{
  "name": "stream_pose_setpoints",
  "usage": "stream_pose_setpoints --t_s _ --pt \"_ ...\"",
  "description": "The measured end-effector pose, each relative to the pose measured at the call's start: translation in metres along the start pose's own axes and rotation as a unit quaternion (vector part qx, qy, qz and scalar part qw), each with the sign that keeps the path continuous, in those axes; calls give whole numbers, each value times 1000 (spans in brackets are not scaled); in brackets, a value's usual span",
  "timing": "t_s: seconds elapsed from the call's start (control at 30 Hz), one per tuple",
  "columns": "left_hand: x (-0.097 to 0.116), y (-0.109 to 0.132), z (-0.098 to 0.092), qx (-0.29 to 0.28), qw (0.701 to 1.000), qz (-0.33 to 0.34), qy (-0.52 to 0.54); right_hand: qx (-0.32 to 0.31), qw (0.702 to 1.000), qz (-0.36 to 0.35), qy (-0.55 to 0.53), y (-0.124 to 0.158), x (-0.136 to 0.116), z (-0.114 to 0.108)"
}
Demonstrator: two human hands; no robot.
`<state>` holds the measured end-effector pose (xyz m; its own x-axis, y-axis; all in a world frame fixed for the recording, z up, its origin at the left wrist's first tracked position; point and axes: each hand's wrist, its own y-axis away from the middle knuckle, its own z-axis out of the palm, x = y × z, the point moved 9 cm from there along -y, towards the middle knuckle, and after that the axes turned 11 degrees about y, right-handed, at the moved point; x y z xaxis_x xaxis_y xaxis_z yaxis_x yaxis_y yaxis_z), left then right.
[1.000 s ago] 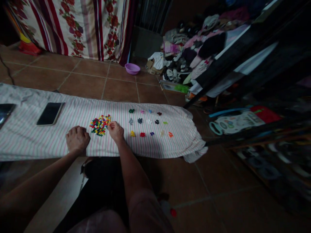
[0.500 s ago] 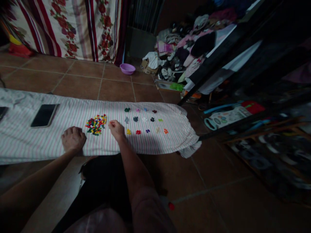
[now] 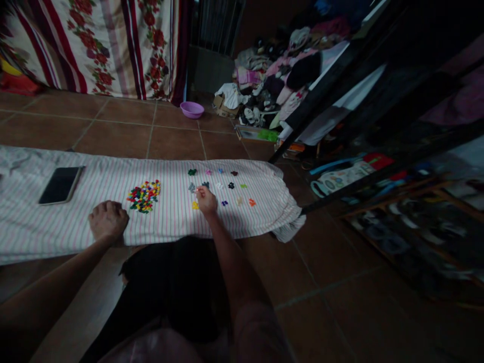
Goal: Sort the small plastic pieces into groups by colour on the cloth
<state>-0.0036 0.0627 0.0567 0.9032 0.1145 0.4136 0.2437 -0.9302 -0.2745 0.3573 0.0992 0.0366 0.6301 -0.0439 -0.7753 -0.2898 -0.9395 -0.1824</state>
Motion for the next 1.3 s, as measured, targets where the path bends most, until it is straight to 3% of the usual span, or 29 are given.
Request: stream_pose_setpoints --t_s 0.13,0.33,0.6,0.8,1.03,1.17,1.3 --pt "1 1 -2 9 1000 8 0 93 994 28 45 0 28 -59" --pt "4 0 -2 -4 1000 15 15 169 964 104 178 13 70 -129" --pt "2 0 -1 7 1000 13 -3 171 896 285 296 29 121 -188" --pt "0 0 2 1 1000 4 -10 143 895 272 322 20 136 -200" --pt "0 -1 1 8 1000 4 -20 157 910 252 288 22 143 -200" --pt "-2 -1 3 1 1000 0 -10 175 909 225 304 22 130 -198" --pt "-2 -2 2 2 1000 -1 -2 191 923 152 299 12 94 -180"
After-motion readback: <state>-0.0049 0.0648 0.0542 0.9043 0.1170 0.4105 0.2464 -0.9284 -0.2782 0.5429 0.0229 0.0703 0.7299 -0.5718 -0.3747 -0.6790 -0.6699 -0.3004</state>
